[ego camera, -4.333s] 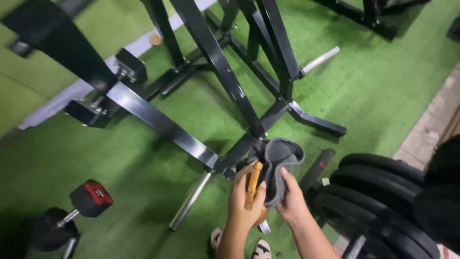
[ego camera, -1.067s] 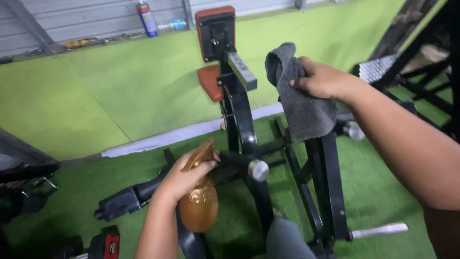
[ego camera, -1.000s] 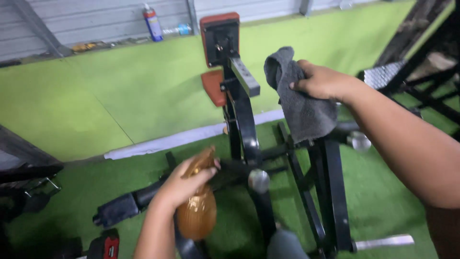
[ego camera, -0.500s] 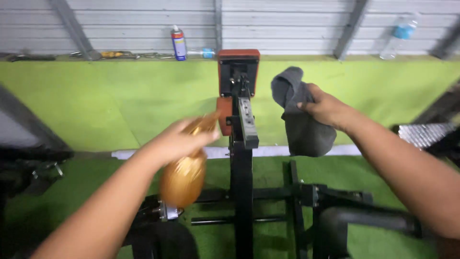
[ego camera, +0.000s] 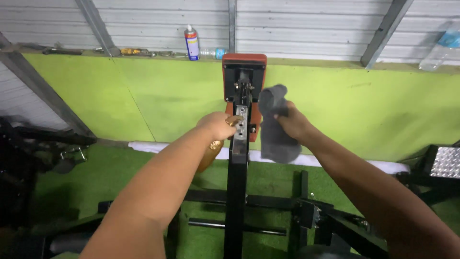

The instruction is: Spraying and wiping down gym equipment including dumbbells and weight machines.

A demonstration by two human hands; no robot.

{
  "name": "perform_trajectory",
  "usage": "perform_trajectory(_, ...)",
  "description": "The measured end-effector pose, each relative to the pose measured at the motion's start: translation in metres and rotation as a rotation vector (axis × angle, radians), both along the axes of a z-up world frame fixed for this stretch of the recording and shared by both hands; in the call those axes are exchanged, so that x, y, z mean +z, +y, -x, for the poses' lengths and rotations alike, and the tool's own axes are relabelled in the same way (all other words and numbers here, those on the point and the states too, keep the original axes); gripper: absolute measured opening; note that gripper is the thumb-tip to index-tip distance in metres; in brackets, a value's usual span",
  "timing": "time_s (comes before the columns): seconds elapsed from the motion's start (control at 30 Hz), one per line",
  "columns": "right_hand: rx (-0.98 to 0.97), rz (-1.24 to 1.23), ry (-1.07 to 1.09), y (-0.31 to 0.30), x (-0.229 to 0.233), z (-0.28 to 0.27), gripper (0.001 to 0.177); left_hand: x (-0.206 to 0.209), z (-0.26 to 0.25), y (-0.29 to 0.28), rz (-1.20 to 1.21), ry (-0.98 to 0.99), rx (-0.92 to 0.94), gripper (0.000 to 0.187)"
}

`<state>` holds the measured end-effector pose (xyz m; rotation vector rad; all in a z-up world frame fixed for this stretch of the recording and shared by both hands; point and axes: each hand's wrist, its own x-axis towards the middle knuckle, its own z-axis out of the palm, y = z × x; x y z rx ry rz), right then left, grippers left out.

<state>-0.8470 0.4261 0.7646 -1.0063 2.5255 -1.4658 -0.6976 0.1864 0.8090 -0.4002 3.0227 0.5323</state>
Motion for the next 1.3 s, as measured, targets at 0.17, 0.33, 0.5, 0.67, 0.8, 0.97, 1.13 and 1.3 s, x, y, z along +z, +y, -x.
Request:
perform_trajectory(0.17, -0.088, -0.104, -0.016, -0.013, 0.014, -0.004, 0.049, -0.009, 0.0, 0.002, 0.003, -0.012, 0.03, 0.042)
perform_trajectory(0.33, -0.081, -0.099, -0.123, -0.03, 0.008, 0.007, 0.053, -0.018, -0.002, 0.004, -0.049, 0.03, 0.083, 0.046)
perform_trajectory(0.5, -0.09, -0.026, -0.093, -0.04, 0.002, 0.014, 0.053, -0.034, -0.009, 0.008, -0.136, 0.008, 0.092, 0.042)
perform_trajectory(0.67, 0.13, 0.024, 0.277, -0.081, -0.025, 0.06, 0.05, -0.009, -0.028, 0.015, -0.239, 0.118, 0.107, 0.041)
perform_trajectory(0.8, 0.255, -0.095, 0.415, -0.125, -0.071, 0.057, 0.047, -0.018, -0.035, -0.015, -0.217, 0.276, 0.044, 0.045)
perform_trajectory(0.97, 0.518, -0.391, 0.525, -0.101, -0.058, -0.017, 0.038, 0.002, -0.069, -0.028, -0.247, 0.344, 0.021, 0.048)
perform_trajectory(1.13, 0.775, -0.157, 0.615, -0.054, -0.044, -0.072, 0.038, 0.013, -0.101, -0.03, -0.267, 0.365, 0.014, 0.049)
perform_trajectory(1.3, 0.673, -0.135, 0.574, -0.096, -0.067, 0.016, 0.046, 0.018, -0.119, -0.019, -0.254, 0.342, 0.067, 0.051)
